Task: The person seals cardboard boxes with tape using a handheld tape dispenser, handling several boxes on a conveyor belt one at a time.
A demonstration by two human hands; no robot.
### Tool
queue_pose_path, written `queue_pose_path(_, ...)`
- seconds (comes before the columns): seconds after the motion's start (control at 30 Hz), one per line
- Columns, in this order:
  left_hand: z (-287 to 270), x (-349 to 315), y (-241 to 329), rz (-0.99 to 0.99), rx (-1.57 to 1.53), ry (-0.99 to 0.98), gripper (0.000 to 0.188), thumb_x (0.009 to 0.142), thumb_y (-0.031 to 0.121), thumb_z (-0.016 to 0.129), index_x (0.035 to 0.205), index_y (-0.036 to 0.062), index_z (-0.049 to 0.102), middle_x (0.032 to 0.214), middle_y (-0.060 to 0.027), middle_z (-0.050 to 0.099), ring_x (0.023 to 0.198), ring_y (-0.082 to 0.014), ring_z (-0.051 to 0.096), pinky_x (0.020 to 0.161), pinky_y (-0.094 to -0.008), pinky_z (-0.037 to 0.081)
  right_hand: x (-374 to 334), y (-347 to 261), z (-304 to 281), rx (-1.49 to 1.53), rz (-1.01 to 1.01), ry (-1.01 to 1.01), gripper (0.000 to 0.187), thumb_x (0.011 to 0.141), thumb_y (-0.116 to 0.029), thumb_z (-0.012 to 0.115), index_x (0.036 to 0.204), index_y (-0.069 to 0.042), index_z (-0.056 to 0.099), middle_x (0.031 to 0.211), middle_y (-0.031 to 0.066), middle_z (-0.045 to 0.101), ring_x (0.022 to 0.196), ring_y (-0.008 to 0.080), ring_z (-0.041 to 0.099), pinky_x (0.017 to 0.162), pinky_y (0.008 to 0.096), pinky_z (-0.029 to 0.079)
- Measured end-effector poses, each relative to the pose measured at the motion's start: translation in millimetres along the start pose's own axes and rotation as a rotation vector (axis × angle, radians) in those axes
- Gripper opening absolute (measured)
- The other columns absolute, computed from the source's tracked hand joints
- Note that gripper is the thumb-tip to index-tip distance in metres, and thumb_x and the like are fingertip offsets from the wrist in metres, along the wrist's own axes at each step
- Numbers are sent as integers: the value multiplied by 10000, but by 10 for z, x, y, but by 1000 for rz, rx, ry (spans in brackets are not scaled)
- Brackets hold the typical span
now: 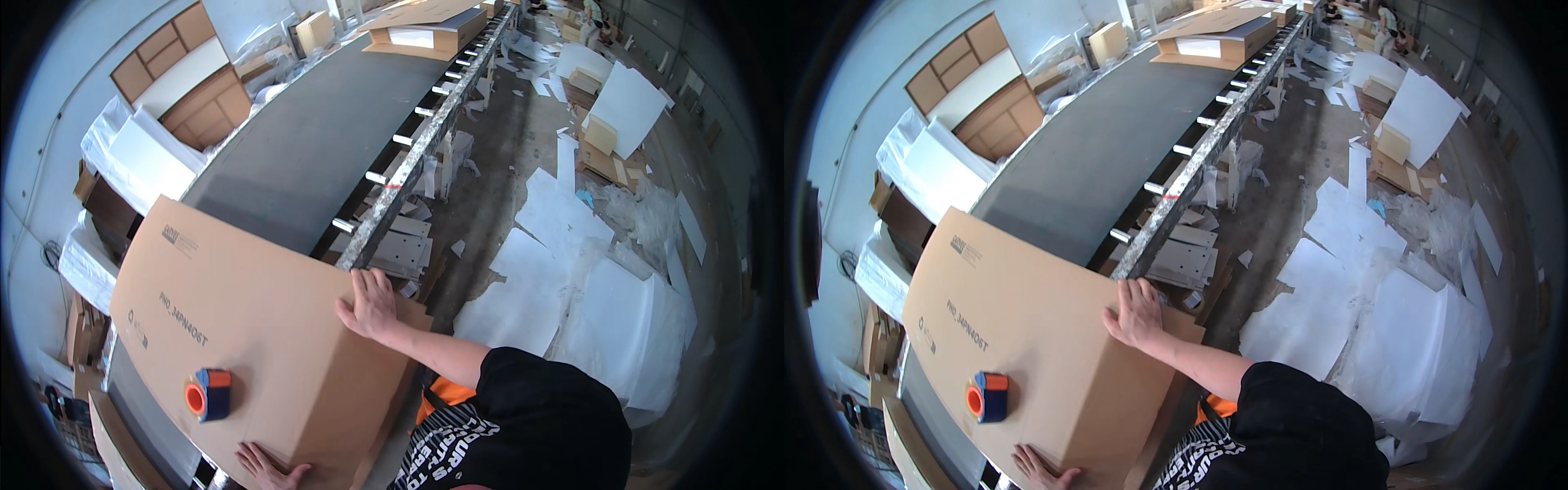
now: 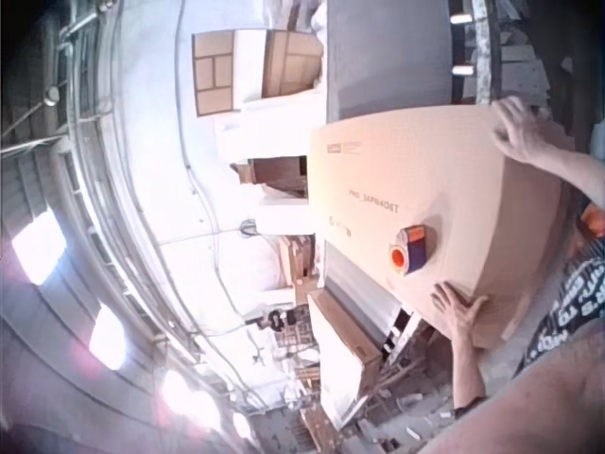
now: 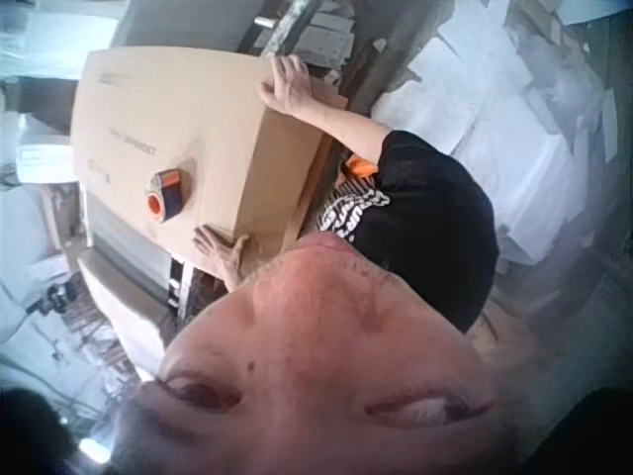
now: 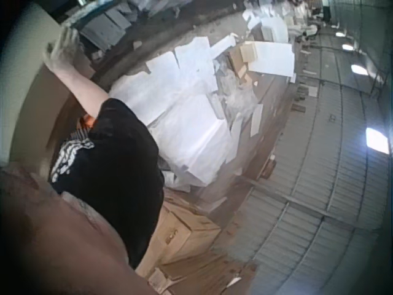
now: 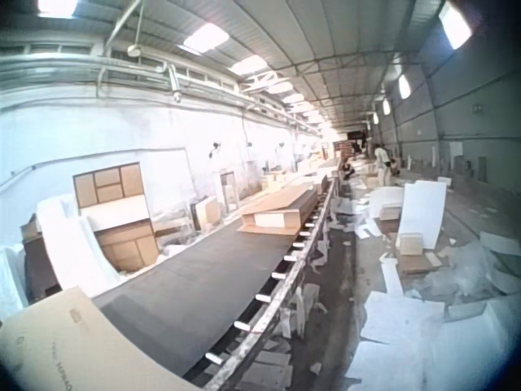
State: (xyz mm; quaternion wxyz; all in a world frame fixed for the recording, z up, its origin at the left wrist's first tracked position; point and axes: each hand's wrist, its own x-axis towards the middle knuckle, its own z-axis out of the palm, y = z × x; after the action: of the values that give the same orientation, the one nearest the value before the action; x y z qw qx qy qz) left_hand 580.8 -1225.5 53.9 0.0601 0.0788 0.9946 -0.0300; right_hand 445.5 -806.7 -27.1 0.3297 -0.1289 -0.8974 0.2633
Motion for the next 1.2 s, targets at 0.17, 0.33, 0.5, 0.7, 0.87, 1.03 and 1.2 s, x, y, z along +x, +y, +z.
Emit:
queue_pose_path(0.17,524,62,-72,18,66,166,1171,729,693,729,1546,-17,282,1587,-309,253,1457,-567,158,1185,-640,191,-156,121,636,420,-24,391,581,882,-340,562,1324,35,524,1228,217,575,1131,380,536,992,463,436)
queue_pose_path(0.33,587,44,-242,146,159,315,964,886,708,513,1541,22,342,1585,-256,318,1414,-563,297,1141,-649,281,-189,2,641,458,-6,367,565,873,-297,558,1333,29,516,1230,219,573,1111,382,552,988,467,435)
queue_pose_path(0.5,651,190,-224,228,240,522,855,956,660,421,1543,41,354,1571,-239,359,1371,-555,385,1096,-651,351,-183,27,625,455,2,323,588,895,-341,550,1345,34,498,1255,219,557,1157,382,523,1005,478,426)
queue_pose_path(0.7,828,36,-538,132,165,274,897,897,648,540,1551,64,348,1604,-244,289,1415,-572,286,1128,-667,282,-411,299,4,236,150,161,586,795,-284,706,1285,-2,553,1165,201,634,1085,366,612,951,456,492)
queue_pose_path(0.87,622,78,-206,73,58,288,1206,561,439,882,1532,22,301,1545,-324,327,1384,-608,295,1154,-661,268,-1120,628,-391,1183,1606,-119,379,859,-344,585,1142,-97,633,1092,101,688,1055,241,668,860,428,529)
queue_pose_path(1.03,585,42,-227,67,44,351,1076,577,315,900,1474,-3,400,1523,-299,387,1344,-607,363,1161,-621,299,-492,-217,-243,1394,1194,-202,278,805,-295,704,947,-58,679,937,40,645,843,174,605,759,394,498)
queue_pose_path(1.2,328,-9,-246,-22,-163,260,896,715,451,842,1390,-40,515,1480,-279,461,1386,-540,365,1174,-545,298,-133,-748,-382,1187,1168,-251,295,731,-275,736,875,-39,636,968,71,584,946,192,548,815,424,444)
